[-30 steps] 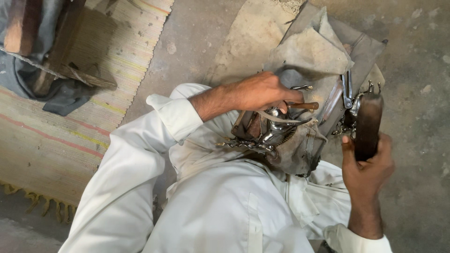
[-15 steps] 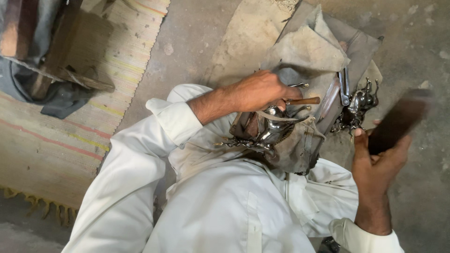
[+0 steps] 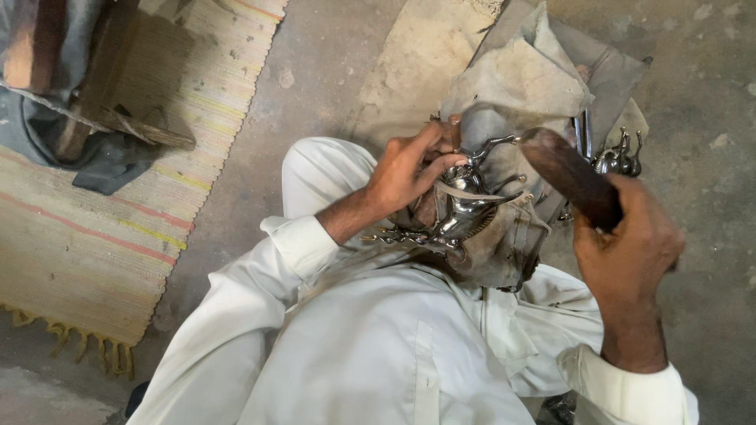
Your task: The person sits cross-legged on the floor shaping silver metal animal figurines. They hold a punch against a figurine clamped with a strap, strike the punch with a wooden mallet, then reposition the figurine and pliers between strikes, working over several figurines on a cloth-covered board.
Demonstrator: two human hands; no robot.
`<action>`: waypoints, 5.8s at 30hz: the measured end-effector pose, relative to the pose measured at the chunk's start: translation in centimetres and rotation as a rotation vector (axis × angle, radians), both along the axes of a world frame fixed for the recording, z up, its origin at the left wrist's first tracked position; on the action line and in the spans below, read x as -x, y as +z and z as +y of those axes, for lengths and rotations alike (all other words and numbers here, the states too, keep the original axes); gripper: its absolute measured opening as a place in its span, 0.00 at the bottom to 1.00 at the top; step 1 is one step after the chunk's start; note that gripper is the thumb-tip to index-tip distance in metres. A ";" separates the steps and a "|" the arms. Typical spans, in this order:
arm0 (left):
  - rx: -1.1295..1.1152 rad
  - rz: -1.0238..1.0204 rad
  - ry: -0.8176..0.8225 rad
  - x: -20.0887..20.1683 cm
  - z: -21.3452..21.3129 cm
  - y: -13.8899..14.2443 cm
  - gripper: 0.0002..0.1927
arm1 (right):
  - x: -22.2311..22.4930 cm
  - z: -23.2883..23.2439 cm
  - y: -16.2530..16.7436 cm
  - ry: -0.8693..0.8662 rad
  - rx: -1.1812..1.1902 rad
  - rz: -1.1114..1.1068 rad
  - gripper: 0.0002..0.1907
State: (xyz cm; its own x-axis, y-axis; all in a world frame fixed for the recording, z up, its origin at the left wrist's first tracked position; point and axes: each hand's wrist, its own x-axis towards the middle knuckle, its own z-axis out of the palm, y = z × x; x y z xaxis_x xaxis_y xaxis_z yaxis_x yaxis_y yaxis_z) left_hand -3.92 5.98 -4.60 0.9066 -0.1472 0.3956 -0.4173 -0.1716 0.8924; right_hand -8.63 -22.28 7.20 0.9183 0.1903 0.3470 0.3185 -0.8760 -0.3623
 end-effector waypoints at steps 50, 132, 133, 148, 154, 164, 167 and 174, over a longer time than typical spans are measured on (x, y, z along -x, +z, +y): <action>-0.175 -0.006 -0.373 -5.0 0.5 5.2 0.16 | 2.3 -4.6 -7.9 -0.088 -0.601 0.477 0.15; -0.603 -0.310 -0.519 -6.3 -1.8 3.5 0.17 | 1.7 -2.8 -2.9 -0.085 -0.411 -0.098 0.17; -0.614 -0.295 -0.521 -6.3 -1.8 3.5 0.17 | 1.7 -2.9 -2.9 -0.087 -0.529 -0.096 0.19; -0.626 -0.231 -0.393 -5.2 -1.9 4.1 0.14 | 0.5 -4.8 -0.4 -0.020 0.232 -0.045 0.16; -0.586 -0.221 -0.310 -4.5 -1.6 3.2 0.17 | -0.5 -3.6 1.2 -0.023 0.461 -0.023 0.25; -0.335 -0.234 -0.198 -2.3 -0.5 1.6 0.16 | -2.0 -2.4 3.0 0.022 0.133 -0.043 0.22; -0.222 -0.231 -0.168 -1.7 -0.2 0.8 0.21 | -2.9 -1.4 3.6 -0.134 -0.256 0.132 0.20; -0.177 -0.157 -0.025 -0.7 -0.8 -0.6 0.12 | -4.1 0.7 6.4 0.209 0.644 -0.287 0.20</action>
